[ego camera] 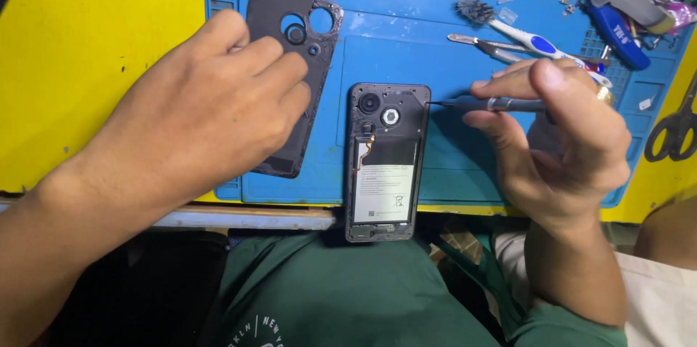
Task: The person uses a screwdriver to remove screws from the back of a disassembled smartphone. They then use a metal prying tool to carefully lift and separate the phone's back cover from the main body, working along the edges to release the internal components.
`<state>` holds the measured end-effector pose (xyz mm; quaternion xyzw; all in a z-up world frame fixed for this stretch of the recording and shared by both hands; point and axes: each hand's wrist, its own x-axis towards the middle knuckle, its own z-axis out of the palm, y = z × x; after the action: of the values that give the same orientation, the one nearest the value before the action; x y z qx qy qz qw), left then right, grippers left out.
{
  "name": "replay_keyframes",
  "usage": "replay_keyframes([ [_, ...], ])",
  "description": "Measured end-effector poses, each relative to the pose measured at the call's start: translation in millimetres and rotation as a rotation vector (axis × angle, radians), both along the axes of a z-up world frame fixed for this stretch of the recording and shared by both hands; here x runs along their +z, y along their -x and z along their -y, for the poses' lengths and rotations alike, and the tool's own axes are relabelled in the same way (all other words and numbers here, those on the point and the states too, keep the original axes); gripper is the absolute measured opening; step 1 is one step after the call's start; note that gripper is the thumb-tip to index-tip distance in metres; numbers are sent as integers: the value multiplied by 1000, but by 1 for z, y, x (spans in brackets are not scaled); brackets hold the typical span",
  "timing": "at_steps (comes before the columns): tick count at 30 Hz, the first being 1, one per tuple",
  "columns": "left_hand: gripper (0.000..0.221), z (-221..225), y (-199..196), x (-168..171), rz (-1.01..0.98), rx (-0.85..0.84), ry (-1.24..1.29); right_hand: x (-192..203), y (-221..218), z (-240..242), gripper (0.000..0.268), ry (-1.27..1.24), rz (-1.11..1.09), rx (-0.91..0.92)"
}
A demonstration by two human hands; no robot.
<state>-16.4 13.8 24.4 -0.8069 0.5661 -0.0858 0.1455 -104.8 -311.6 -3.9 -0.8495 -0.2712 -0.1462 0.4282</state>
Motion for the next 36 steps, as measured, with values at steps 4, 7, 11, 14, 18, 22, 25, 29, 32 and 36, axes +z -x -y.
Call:
replay_keyframes([
  [4,31,-2,0,-5,18,39,10,-2,-11,12,65,-69,66,54],
  [7,33,-4,1,0,55,33,43,-7,-8,18,70,-28,43,-49],
  [11,32,-5,0,0,63,54,52,-12,-5,17,71,-39,-45,-148],
  [14,32,-7,-5,-8,47,75,102,-8,-4,17,70,0,-75,-134],
  [18,17,-4,-18,-21,-236,174,375,-2,-9,17,71,29,-21,-41],
  [22,13,23,-28,-28,-305,115,594,3,-13,13,75,85,71,-30],
  [25,22,51,-35,-34,-677,17,642,13,-9,-6,74,23,68,25],
  [29,13,80,-41,-45,-811,-81,613,18,-9,-19,69,-9,115,14],
  [32,14,90,-44,-50,-856,-83,606,16,-11,-20,71,-36,124,27],
  [36,9,94,-45,-54,-926,-42,642,15,-14,-18,72,-53,127,31],
])
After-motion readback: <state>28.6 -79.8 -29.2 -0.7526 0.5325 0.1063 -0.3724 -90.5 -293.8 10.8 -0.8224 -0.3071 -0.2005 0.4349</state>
